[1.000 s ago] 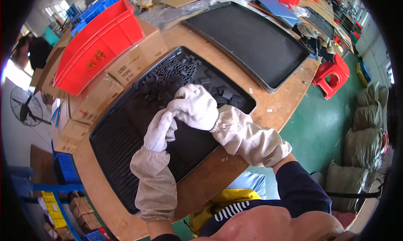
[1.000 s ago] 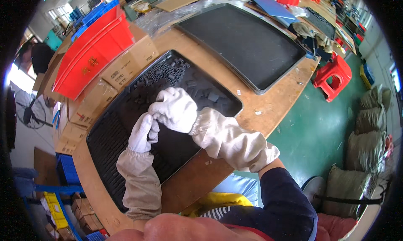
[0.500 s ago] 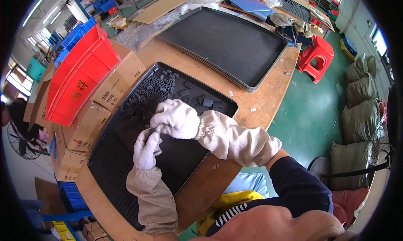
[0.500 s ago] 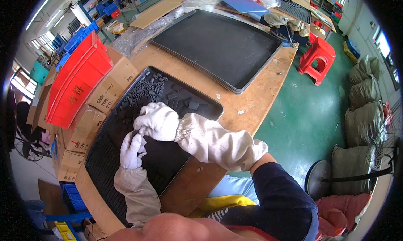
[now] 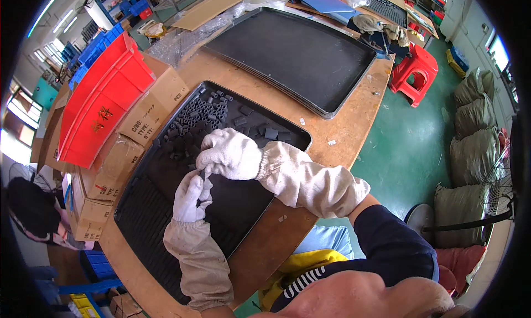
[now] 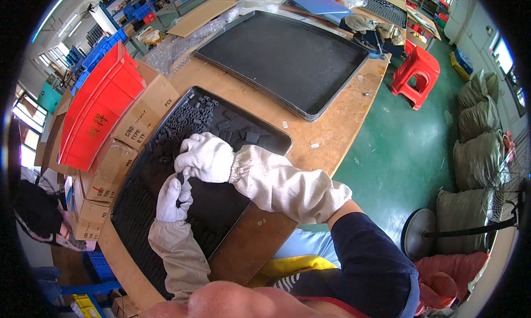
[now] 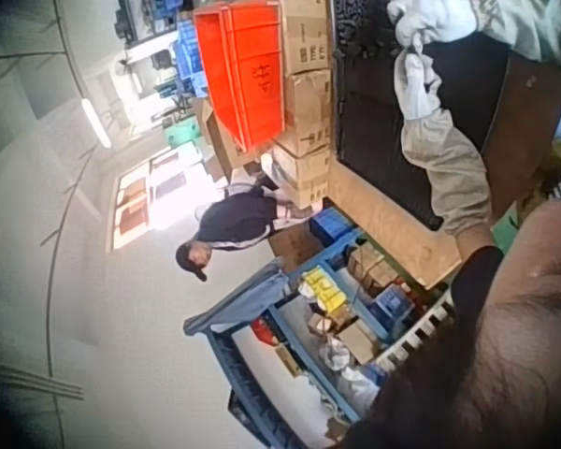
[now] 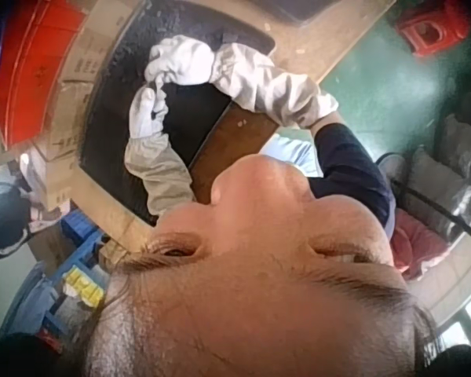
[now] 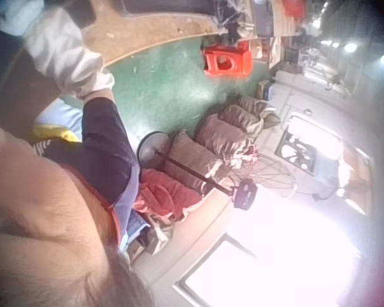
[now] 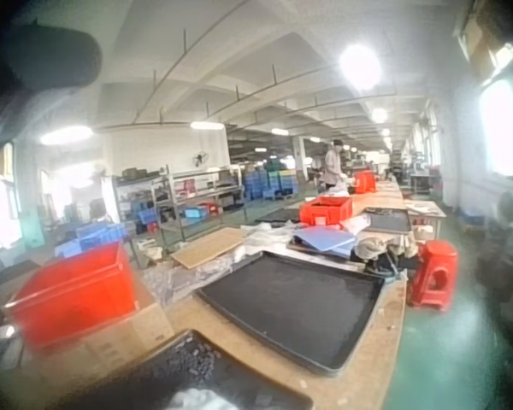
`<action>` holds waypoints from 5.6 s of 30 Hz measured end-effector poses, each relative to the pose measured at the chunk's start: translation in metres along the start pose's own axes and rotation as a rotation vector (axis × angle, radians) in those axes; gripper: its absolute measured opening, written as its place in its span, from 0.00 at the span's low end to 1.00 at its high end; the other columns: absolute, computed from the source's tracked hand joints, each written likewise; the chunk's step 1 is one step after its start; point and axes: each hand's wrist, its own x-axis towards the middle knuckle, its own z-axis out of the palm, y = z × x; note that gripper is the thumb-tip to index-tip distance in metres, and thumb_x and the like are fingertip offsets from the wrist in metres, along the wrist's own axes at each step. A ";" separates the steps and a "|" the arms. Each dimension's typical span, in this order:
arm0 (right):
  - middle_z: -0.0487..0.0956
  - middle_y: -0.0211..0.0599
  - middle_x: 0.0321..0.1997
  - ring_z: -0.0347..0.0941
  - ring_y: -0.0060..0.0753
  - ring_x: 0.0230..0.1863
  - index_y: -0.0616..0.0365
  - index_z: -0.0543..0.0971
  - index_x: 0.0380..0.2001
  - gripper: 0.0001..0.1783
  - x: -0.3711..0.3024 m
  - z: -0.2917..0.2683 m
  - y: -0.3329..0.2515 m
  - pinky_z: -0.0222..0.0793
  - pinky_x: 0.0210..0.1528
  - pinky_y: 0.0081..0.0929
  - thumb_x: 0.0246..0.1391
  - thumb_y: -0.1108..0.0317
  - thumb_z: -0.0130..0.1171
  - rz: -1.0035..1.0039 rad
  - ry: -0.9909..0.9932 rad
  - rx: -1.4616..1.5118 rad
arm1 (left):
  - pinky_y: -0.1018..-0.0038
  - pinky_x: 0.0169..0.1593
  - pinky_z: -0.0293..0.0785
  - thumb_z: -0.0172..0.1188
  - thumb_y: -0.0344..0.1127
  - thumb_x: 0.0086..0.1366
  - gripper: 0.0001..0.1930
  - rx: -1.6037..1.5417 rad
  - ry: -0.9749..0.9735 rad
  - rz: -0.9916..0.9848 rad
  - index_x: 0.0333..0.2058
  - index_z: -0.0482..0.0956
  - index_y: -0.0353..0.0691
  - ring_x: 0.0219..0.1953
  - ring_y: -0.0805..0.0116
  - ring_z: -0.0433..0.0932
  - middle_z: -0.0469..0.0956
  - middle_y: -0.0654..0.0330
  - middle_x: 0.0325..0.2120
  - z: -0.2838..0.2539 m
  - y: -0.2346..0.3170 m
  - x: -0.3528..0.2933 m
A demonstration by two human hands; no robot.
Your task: The person picks small black plastic components from a tray and inserts them into a larger black plastic grid. They handle the parts one at a time, fitting them into the grid's slots. The person wears white gloves and works at a wooden table in a workshop setting.
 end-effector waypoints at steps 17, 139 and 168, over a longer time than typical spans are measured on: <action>0.82 0.34 0.38 0.79 0.27 0.41 0.59 0.79 0.40 0.12 -0.001 0.003 -0.025 0.74 0.44 0.27 0.56 0.65 0.67 0.485 0.058 0.626 | 0.83 0.27 0.69 0.60 0.40 0.68 0.17 0.226 0.130 0.090 0.51 0.75 0.38 0.23 0.84 0.69 0.76 0.65 0.29 0.004 -0.003 -0.004; 0.82 0.42 0.44 0.79 0.34 0.45 0.61 0.82 0.45 0.14 -0.006 0.015 0.003 0.75 0.49 0.28 0.56 0.67 0.66 0.256 0.015 0.446 | 0.77 0.36 0.79 0.65 0.41 0.65 0.18 0.520 0.296 0.144 0.51 0.79 0.41 0.38 0.76 0.78 0.79 0.64 0.39 0.007 0.002 -0.004; 0.80 0.35 0.37 0.76 0.46 0.42 0.51 0.79 0.40 0.15 -0.001 0.010 -0.007 0.72 0.47 0.41 0.46 0.68 0.67 0.058 0.029 0.138 | 0.80 0.31 0.75 0.63 0.44 0.66 0.17 0.535 0.301 0.105 0.49 0.79 0.41 0.32 0.81 0.74 0.78 0.68 0.35 0.013 0.004 -0.002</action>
